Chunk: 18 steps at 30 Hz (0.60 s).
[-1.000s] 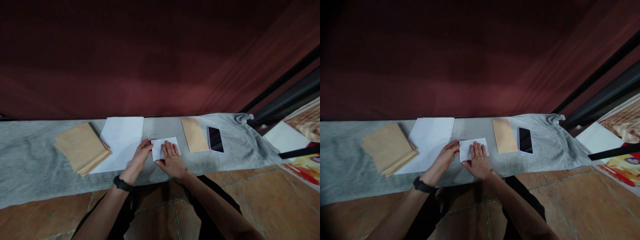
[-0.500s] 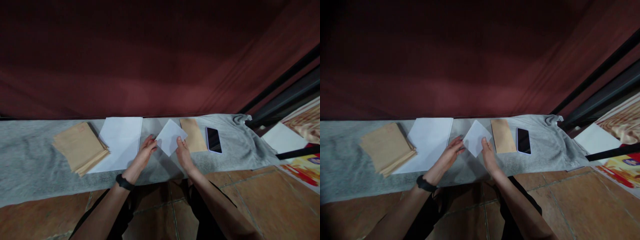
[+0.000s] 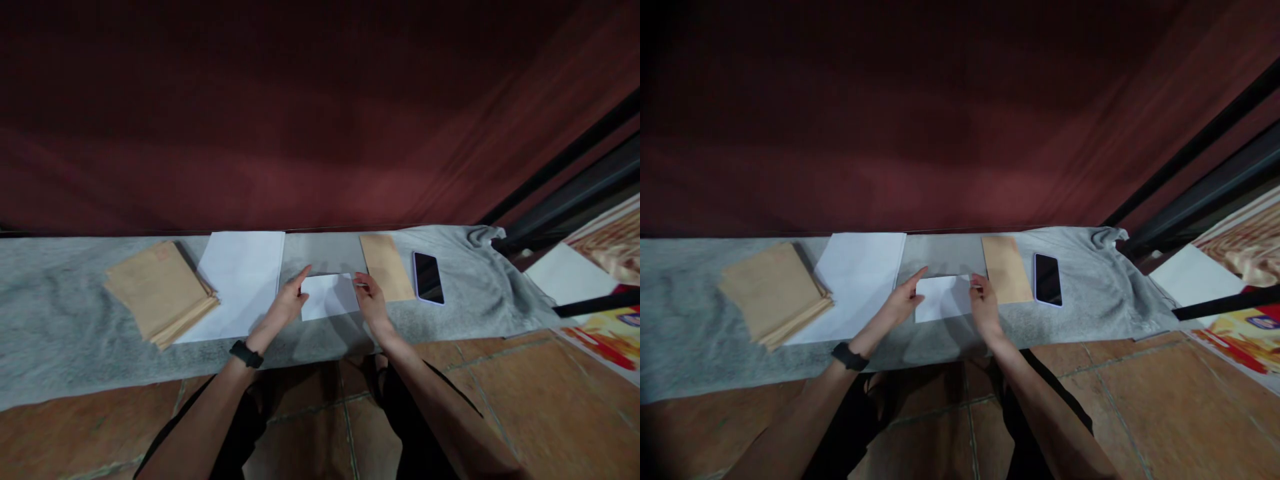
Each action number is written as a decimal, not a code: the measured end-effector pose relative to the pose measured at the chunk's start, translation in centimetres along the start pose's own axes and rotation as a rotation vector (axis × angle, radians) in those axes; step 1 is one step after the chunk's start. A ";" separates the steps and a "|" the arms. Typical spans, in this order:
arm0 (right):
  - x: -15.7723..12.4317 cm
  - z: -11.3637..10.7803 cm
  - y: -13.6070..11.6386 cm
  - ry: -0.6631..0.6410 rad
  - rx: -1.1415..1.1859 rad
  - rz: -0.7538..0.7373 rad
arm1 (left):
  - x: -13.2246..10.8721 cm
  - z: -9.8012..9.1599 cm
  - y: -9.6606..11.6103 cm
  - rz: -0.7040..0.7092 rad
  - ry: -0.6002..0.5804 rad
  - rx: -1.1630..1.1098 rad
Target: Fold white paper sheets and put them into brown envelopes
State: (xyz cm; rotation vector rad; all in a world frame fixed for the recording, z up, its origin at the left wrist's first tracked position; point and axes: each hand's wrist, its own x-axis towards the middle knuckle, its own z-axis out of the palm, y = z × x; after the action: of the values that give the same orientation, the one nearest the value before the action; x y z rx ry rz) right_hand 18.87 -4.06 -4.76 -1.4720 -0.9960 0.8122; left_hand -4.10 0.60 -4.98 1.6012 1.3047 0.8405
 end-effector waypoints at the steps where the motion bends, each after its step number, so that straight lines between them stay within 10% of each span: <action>1: -0.1 0.0 0.0 -0.011 -0.056 -0.043 | 0.2 -0.2 -0.1 -0.005 -0.032 0.037; 5: -1.2 0.6 -0.4 -0.112 -0.299 -0.250 | 0.4 -0.5 0.4 -0.035 -0.051 0.082; 11: -4.1 2.2 -0.2 -0.380 -0.812 -0.489 | -1.9 2.4 1.8 0.197 0.256 0.394; 18: -5.5 2.0 1.3 -0.447 -1.022 -0.645 | -4.5 4.9 1.0 0.202 0.002 0.631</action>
State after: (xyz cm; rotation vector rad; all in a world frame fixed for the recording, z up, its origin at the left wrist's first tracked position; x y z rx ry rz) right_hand 15.00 -8.26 -6.52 -1.6143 -2.2968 0.1028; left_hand -0.29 -4.94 -5.86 2.2515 1.5186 0.5688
